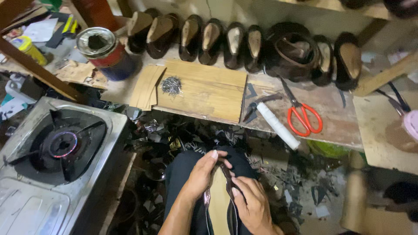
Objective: The person removes a shoe last from a brown shoe, then uses a white-handled tool to scrape and smooth the shoe's inner sole and edges. They repeatedly reposition the shoe on their lap and continue scraping along the perimeter.
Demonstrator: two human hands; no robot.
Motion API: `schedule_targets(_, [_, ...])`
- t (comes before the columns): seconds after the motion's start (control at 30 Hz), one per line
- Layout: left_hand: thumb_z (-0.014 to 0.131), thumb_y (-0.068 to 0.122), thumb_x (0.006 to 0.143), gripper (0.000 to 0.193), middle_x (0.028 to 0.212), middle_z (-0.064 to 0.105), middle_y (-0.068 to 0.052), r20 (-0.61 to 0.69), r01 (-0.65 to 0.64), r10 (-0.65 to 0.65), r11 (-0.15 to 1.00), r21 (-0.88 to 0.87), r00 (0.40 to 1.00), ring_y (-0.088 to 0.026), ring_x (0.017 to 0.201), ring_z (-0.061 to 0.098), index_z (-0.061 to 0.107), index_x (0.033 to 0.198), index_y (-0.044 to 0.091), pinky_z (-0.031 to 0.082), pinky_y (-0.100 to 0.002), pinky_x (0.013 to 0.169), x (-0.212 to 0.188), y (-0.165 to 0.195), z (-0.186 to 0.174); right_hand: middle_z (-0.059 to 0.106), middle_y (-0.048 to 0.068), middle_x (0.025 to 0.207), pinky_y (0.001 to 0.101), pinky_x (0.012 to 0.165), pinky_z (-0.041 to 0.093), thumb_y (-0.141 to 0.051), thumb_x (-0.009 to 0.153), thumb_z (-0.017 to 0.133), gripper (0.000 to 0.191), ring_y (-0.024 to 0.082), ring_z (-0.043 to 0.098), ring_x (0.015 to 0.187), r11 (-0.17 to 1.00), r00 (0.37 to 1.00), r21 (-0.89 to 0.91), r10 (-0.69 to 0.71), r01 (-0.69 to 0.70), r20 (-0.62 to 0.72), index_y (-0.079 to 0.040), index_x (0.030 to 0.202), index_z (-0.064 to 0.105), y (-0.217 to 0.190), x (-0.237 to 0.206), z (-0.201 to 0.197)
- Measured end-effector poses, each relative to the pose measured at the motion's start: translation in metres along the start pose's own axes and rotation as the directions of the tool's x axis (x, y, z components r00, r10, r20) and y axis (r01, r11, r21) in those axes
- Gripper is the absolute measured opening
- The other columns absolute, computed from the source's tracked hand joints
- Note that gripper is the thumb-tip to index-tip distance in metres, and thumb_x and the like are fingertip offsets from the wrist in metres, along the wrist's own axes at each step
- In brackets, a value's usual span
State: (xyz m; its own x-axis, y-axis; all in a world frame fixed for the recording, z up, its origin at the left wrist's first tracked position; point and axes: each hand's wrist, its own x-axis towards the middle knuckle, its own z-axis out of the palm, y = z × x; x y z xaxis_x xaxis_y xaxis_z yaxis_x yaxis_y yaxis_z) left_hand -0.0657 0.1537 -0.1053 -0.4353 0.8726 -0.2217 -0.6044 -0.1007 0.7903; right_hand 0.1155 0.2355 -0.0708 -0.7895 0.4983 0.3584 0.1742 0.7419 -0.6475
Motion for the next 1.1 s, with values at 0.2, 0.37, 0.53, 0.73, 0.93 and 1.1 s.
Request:
schedule_targets(0.2, [0.045, 0.032, 0.107, 0.045, 0.104, 0.071, -0.016, 0.006, -0.044, 0.044, 0.999, 0.025, 0.999, -0.024, 0.091, 0.071, 0.058, 0.129, -0.005, 0.058, -0.037, 0.084, 0.001, -0.002, 0.004, 0.070, 0.015, 0.105, 0.0399, 0.085, 0.052, -0.010, 0.088, 0.066, 0.024, 0.032, 0.068, 0.094, 0.998, 0.999, 0.056, -0.032, 0.032, -0.007, 0.001, 0.110, 0.071, 0.002, 0.009, -0.013])
schedule_targets(0.37, [0.044, 0.032, 0.106, 0.043, 0.103, 0.070, -0.015, 0.011, -0.033, 0.033, 0.999, -0.032, 0.999, -0.027, 0.088, 0.072, 0.056, 0.128, -0.003, 0.060, -0.039, 0.082, 0.000, -0.003, 0.000, 0.069, 0.015, 0.104, 0.0396, 0.084, 0.052, -0.009, 0.087, 0.066, 0.024, 0.033, 0.067, 0.095, 0.996, 0.996, 0.046, -0.079, 0.080, -0.029, 0.001, 0.109, 0.070, -0.001, 0.011, -0.008])
schedule_targets(0.53, [0.044, 0.032, 0.106, 0.043, 0.104, 0.070, -0.015, 0.000, -0.025, 0.025, 0.999, -0.023, 1.000, -0.027, 0.088, 0.072, 0.056, 0.129, -0.003, 0.060, -0.038, 0.081, -0.002, 0.000, -0.001, 0.070, 0.015, 0.104, 0.0404, 0.083, 0.052, -0.008, 0.087, 0.066, 0.025, 0.033, 0.067, 0.094, 0.996, 0.997, 0.049, -0.073, 0.074, -0.018, 0.001, 0.110, 0.070, 0.002, 0.010, -0.005])
schedule_targets(0.73, [0.044, 0.031, 0.106, 0.043, 0.104, 0.070, -0.015, 0.019, -0.038, 0.039, 0.999, -0.030, 0.999, -0.027, 0.088, 0.072, 0.056, 0.129, -0.003, 0.060, -0.038, 0.081, -0.001, -0.001, 0.003, 0.070, 0.014, 0.105, 0.0397, 0.085, 0.052, -0.008, 0.088, 0.066, 0.025, 0.032, 0.067, 0.095, 0.995, 0.996, 0.041, -0.086, 0.087, -0.028, 0.000, 0.111, 0.070, -0.002, 0.011, -0.011])
schedule_targets(0.93, [0.043, 0.031, 0.106, 0.042, 0.104, 0.069, -0.016, -0.004, -0.016, 0.016, 0.999, -0.047, 1.000, -0.027, 0.088, 0.072, 0.056, 0.129, -0.003, 0.060, -0.038, 0.079, -0.002, 0.002, 0.004, 0.070, 0.014, 0.105, 0.0391, 0.084, 0.051, -0.009, 0.088, 0.067, 0.025, 0.030, 0.067, 0.093, 0.999, 1.000, 0.049, -0.021, 0.020, 0.012, 0.001, 0.110, 0.070, -0.003, 0.012, -0.011])
schedule_targets(1.1, [0.044, 0.031, 0.107, 0.043, 0.105, 0.069, -0.016, -0.015, -0.018, 0.018, 0.999, -0.037, 1.000, -0.027, 0.089, 0.072, 0.056, 0.129, -0.004, 0.060, -0.038, 0.082, -0.005, 0.004, 0.004, 0.070, 0.014, 0.105, 0.0386, 0.084, 0.051, -0.009, 0.088, 0.067, 0.025, 0.030, 0.067, 0.094, 0.998, 0.999, 0.055, -0.031, 0.030, 0.012, 0.001, 0.111, 0.070, -0.004, 0.010, -0.012])
